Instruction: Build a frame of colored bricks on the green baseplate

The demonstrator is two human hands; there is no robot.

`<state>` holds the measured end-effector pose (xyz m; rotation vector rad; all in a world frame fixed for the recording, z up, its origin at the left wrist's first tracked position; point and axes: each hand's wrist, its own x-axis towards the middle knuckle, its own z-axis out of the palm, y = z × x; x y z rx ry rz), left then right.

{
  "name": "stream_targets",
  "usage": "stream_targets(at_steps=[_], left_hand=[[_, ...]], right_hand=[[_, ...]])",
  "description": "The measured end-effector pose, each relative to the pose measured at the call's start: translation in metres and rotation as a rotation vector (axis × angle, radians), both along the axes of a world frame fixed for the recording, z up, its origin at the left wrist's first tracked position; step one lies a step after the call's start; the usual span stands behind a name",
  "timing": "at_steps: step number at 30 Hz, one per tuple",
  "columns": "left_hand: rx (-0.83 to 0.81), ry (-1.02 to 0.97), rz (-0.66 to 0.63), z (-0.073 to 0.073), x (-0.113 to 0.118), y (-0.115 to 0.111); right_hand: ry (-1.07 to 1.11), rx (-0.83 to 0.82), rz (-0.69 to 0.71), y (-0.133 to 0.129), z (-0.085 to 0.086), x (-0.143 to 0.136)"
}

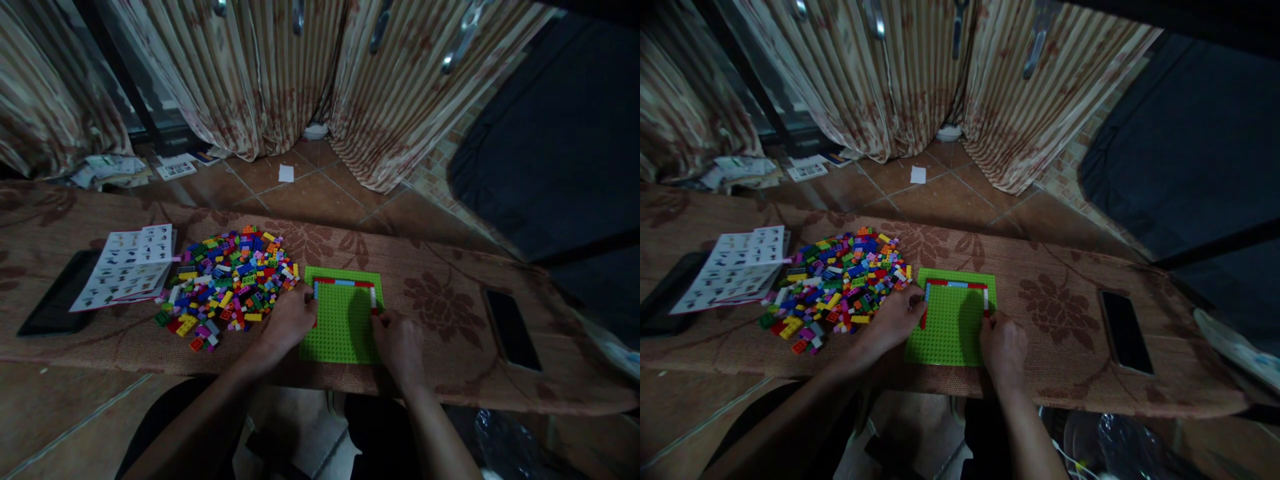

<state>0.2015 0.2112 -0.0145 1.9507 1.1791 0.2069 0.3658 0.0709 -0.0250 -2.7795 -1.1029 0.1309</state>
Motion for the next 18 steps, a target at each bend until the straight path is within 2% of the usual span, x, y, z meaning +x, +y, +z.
stream_targets(at_steps=[11, 18], left_hand=[[0.057, 0.035, -0.034, -0.0037, 0.0008, -0.0029], [0.121, 0.067, -0.045, 0.0007, 0.0012, -0.0066]], right_hand=[[0.008, -0.054, -0.011, 0.0062, 0.0060, -0.0006], [0.093, 0.076, -0.012, -0.0004, -0.0013, 0.0063]])
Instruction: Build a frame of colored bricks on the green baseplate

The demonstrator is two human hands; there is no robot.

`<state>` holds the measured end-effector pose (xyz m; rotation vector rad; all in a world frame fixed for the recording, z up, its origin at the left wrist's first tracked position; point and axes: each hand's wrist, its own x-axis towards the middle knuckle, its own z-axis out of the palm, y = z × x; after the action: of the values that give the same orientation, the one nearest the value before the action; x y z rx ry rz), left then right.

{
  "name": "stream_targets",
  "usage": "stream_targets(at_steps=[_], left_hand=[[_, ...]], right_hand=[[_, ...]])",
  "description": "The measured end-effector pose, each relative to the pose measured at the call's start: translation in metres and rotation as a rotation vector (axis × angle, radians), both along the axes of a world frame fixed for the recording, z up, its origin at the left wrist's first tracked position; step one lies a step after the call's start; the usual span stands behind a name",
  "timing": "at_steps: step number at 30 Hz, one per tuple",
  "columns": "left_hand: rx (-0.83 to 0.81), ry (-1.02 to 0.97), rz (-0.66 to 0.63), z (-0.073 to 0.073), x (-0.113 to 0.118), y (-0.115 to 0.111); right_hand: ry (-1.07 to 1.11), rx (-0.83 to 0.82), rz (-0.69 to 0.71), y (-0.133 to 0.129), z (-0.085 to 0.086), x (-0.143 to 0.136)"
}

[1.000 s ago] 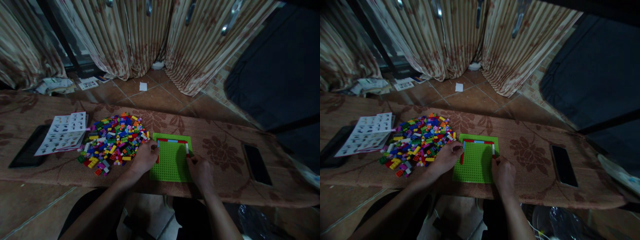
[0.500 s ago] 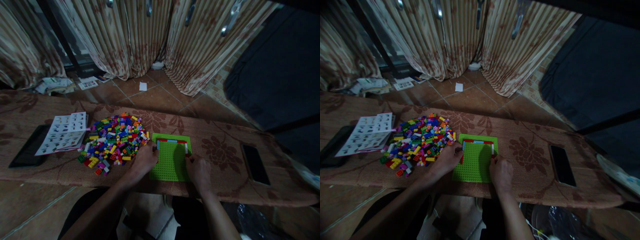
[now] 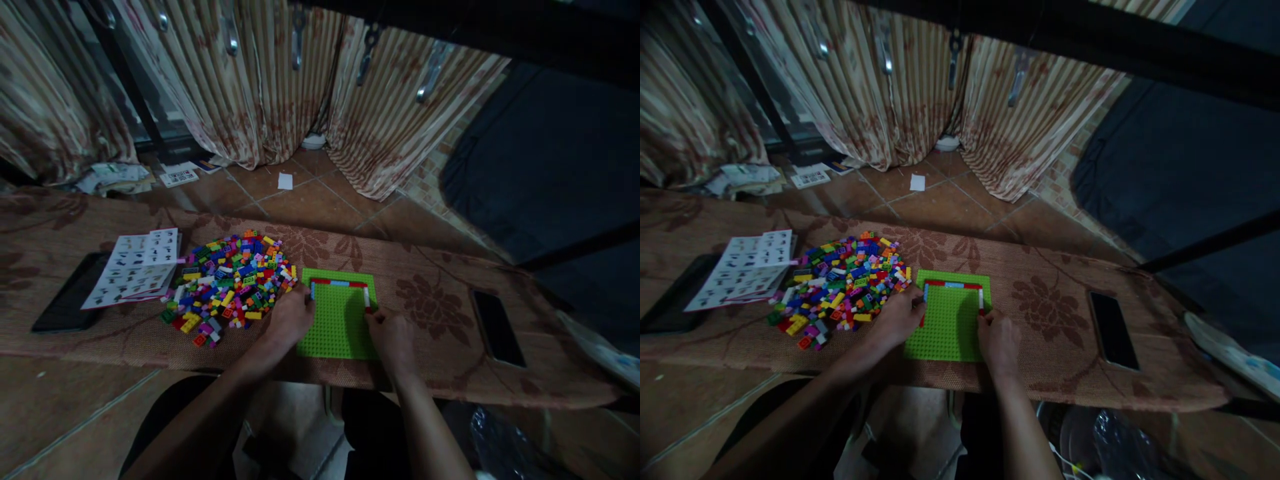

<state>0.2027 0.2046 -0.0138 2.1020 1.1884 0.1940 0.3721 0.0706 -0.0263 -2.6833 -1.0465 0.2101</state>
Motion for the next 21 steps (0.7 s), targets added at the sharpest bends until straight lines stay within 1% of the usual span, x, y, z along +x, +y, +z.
stream_targets(at_steps=[3, 6, 10, 15, 18, 21], left_hand=[[-0.020, -0.013, -0.004, -0.001, -0.001, 0.001], [-0.035, -0.036, -0.009, -0.002, -0.001, 0.003], [-0.040, -0.026, 0.002, -0.002, -0.002, 0.005], [-0.059, -0.036, -0.017, -0.004, -0.004, 0.005], [-0.065, -0.033, -0.009, -0.008, -0.004, 0.005], [-0.061, -0.024, 0.001, -0.008, -0.003, 0.006]], right_hand=[[0.069, 0.030, -0.008, -0.005, 0.001, 0.004], [0.132, 0.049, -0.028, -0.012, 0.007, 0.008], [0.130, 0.047, -0.062, -0.017, 0.014, 0.013], [0.237, 0.082, -0.051, -0.014, 0.010, 0.013], [0.245, 0.085, -0.046, -0.012, 0.009, 0.012], [0.232, 0.084, -0.051, -0.011, 0.009, 0.011]])
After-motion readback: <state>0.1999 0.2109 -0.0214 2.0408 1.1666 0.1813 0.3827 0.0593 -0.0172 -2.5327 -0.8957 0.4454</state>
